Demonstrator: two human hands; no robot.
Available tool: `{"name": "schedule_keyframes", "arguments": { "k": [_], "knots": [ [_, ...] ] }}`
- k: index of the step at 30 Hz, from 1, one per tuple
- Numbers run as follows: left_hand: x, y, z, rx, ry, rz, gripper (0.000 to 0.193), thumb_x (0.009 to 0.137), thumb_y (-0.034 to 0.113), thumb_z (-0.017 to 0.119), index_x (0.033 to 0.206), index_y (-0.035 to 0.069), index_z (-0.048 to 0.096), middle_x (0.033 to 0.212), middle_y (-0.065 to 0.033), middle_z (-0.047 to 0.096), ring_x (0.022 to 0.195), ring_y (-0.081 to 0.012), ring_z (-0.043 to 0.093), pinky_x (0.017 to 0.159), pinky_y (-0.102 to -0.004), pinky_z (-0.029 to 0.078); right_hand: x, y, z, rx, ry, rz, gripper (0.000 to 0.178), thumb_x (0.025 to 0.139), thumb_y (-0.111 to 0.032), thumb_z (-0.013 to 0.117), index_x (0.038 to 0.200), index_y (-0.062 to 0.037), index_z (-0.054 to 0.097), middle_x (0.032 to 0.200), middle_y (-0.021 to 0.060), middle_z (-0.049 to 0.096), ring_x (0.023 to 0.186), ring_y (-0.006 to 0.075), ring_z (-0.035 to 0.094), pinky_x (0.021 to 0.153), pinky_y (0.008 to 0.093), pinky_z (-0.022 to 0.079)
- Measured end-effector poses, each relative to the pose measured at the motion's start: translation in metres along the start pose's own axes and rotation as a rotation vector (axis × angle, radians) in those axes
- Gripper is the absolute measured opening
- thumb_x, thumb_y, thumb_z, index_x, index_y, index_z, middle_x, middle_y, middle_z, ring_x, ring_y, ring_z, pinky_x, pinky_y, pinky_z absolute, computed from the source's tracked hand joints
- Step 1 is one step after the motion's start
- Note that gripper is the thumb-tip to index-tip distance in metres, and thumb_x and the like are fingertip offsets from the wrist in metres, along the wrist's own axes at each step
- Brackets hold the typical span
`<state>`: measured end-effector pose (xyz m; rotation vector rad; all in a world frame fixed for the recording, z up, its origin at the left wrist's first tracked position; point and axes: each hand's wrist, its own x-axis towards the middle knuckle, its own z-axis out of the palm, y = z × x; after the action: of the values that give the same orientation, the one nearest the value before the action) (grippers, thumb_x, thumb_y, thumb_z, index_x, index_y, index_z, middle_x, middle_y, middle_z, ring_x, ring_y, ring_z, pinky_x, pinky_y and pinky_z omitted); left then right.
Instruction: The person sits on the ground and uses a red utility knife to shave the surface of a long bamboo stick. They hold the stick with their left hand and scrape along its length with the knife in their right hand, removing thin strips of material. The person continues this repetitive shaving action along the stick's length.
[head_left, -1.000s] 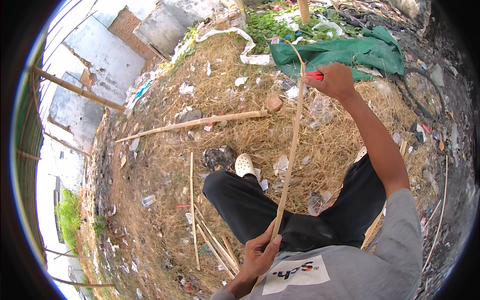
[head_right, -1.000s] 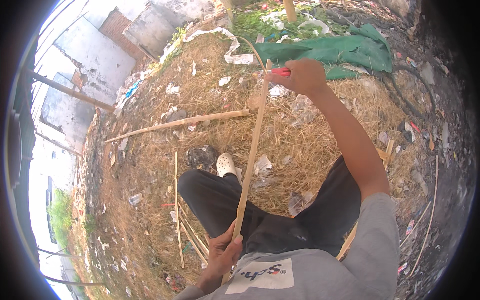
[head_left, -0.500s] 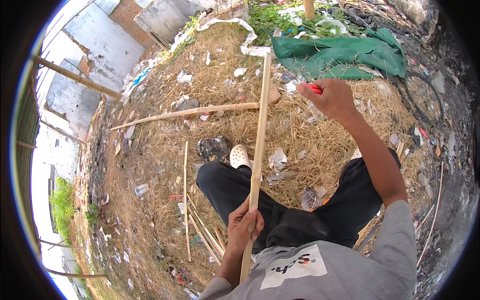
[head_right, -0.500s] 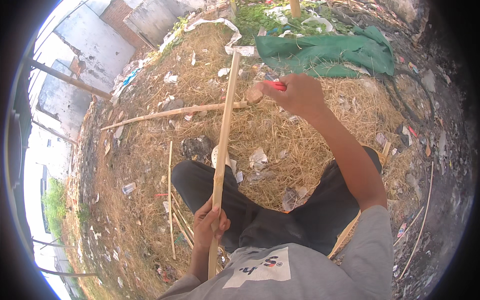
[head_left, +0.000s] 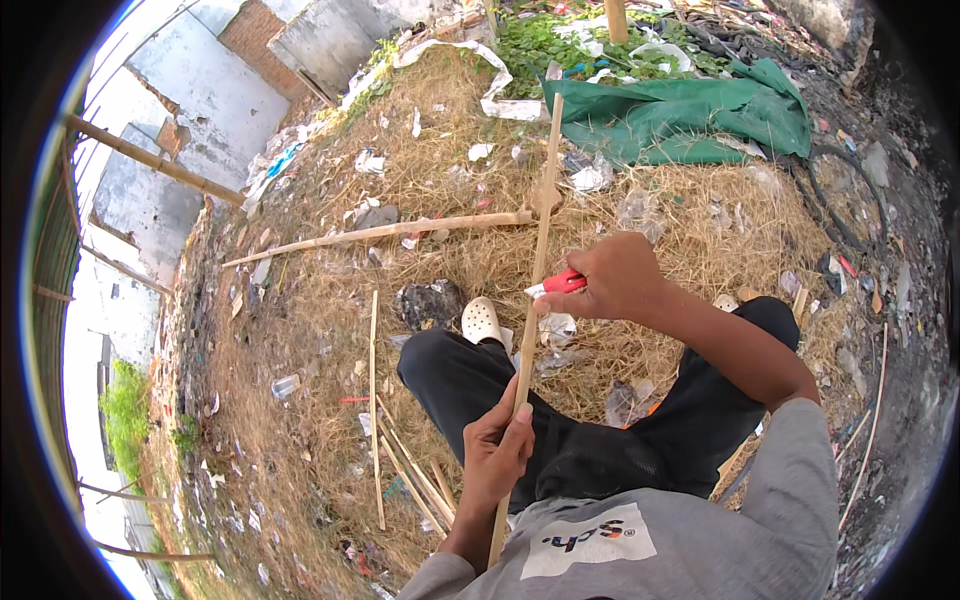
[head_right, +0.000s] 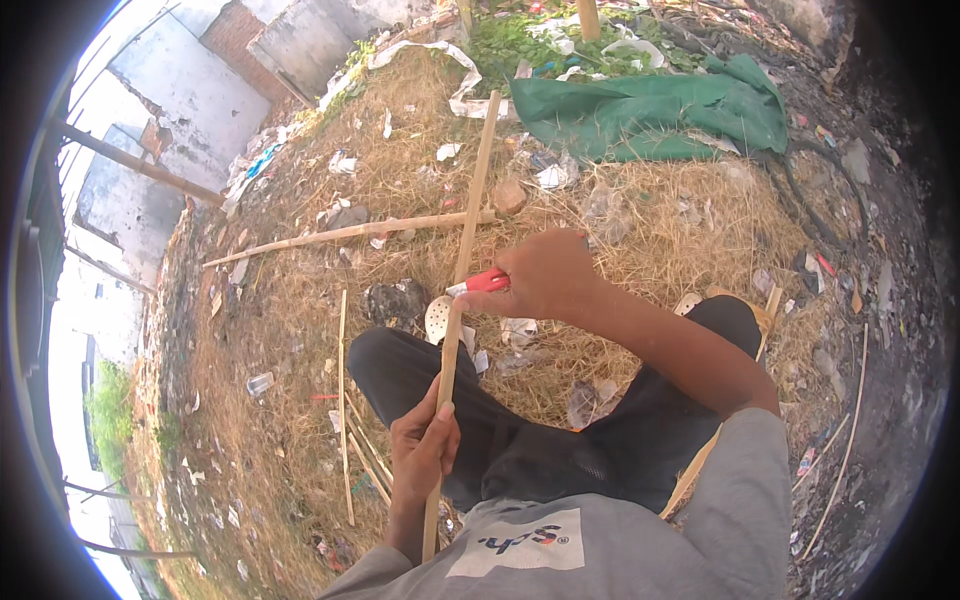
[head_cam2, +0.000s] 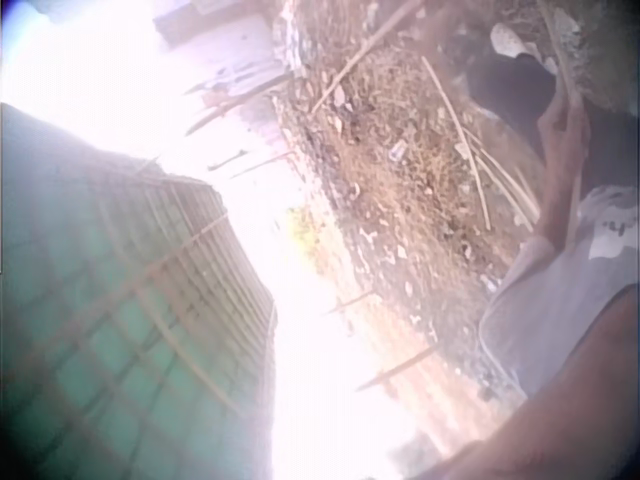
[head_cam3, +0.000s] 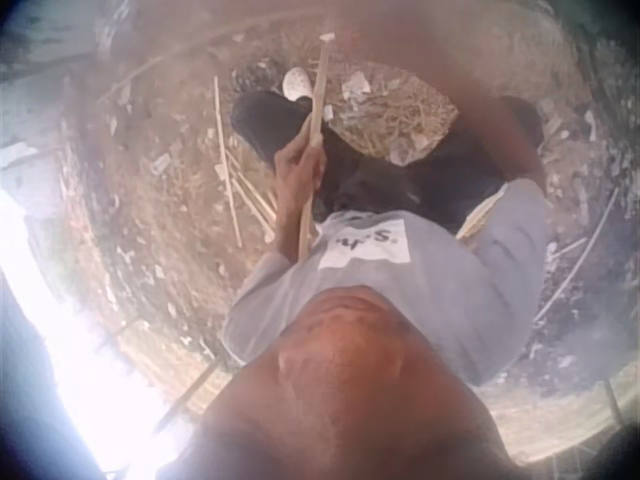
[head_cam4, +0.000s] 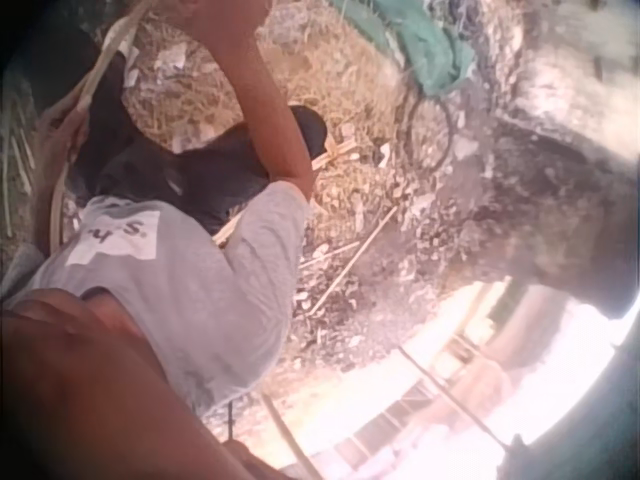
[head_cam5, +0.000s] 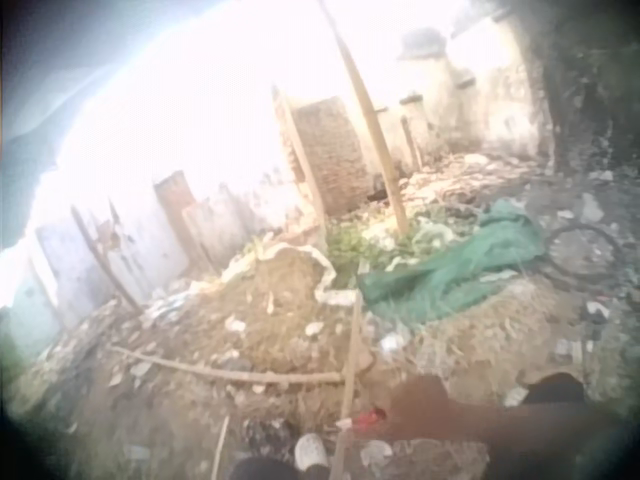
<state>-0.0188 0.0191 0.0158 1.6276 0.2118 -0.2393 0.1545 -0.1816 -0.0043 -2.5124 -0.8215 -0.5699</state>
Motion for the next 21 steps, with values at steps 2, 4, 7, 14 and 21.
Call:
{"name": "schedule_keyframes", "arguments": {
  "k": [2, 4, 7, 14, 21],
  "knots": [
    [0.000, -0.002, -0.001, 0.012, -0.003, 0.031, 0.046, 0.100, 0.018, 0.051, 0.143, 0.002, 0.044, 0.056, 0.0029, 0.047, 0.042, -0.0021, 0.040, 0.038, -0.0186, 0.031, -0.009, -0.018, 0.000, 0.029, -0.083, -0.091, 0.071, 0.071, -0.077, 0.062, 0.050, -0.0088, 0.058, 0.040, 0.0084, 0.044, 0.036, 0.0277, 0.050, 0.038, 0.0373, 0.036],
    [-0.002, -0.005, -0.001, 0.012, -0.011, 0.043, 0.046, 0.100, 0.017, 0.052, 0.143, 0.003, 0.044, 0.056, 0.0038, 0.046, 0.044, -0.0015, 0.039, 0.040, -0.0185, 0.030, 0.001, -0.003, 0.000, -0.009, -0.018, -0.016, 0.070, 0.070, -0.076, 0.063, 0.050, -0.0095, 0.058, 0.040, 0.0078, 0.044, 0.036, 0.0276, 0.049, 0.038, 0.0380, 0.036],
    [-0.001, -0.002, 0.001, -0.014, -0.011, 0.037, 0.046, 0.101, 0.017, 0.052, 0.143, 0.003, 0.043, 0.057, 0.0053, 0.044, 0.048, -0.0004, 0.037, 0.043, -0.0186, 0.029, 0.013, 0.021, -0.001, -0.023, 0.056, 0.024, 0.068, 0.070, -0.075, 0.064, 0.052, -0.0101, 0.057, 0.042, 0.0069, 0.045, 0.038, 0.0266, 0.050, 0.039, 0.0382, 0.036],
    [-0.002, -0.011, -0.004, -0.158, -0.059, 0.007, 0.047, 0.101, 0.020, 0.048, 0.143, 0.000, 0.042, 0.055, 0.0008, 0.045, 0.042, -0.0042, 0.038, 0.038, -0.0184, 0.031, 0.001, 0.000, 0.009, -0.043, 0.054, -0.081, 0.069, 0.071, -0.076, 0.062, 0.051, -0.0105, 0.055, 0.043, 0.0074, 0.045, 0.039, 0.0275, 0.050, 0.041, 0.0387, 0.037],
    [-0.020, -0.011, 0.004, -0.153, -0.119, -0.097, 0.048, 0.101, 0.021, 0.048, 0.143, 0.000, 0.041, 0.055, 0.0011, 0.045, 0.043, -0.0038, 0.039, 0.037, -0.0184, 0.029, 0.032, 0.079, 0.000, -0.243, 0.103, 0.186, 0.074, 0.074, -0.079, 0.055, 0.054, -0.0091, 0.062, 0.043, 0.0083, 0.049, 0.042, 0.0267, 0.054, 0.042, 0.0379, 0.042]
  ]
}}
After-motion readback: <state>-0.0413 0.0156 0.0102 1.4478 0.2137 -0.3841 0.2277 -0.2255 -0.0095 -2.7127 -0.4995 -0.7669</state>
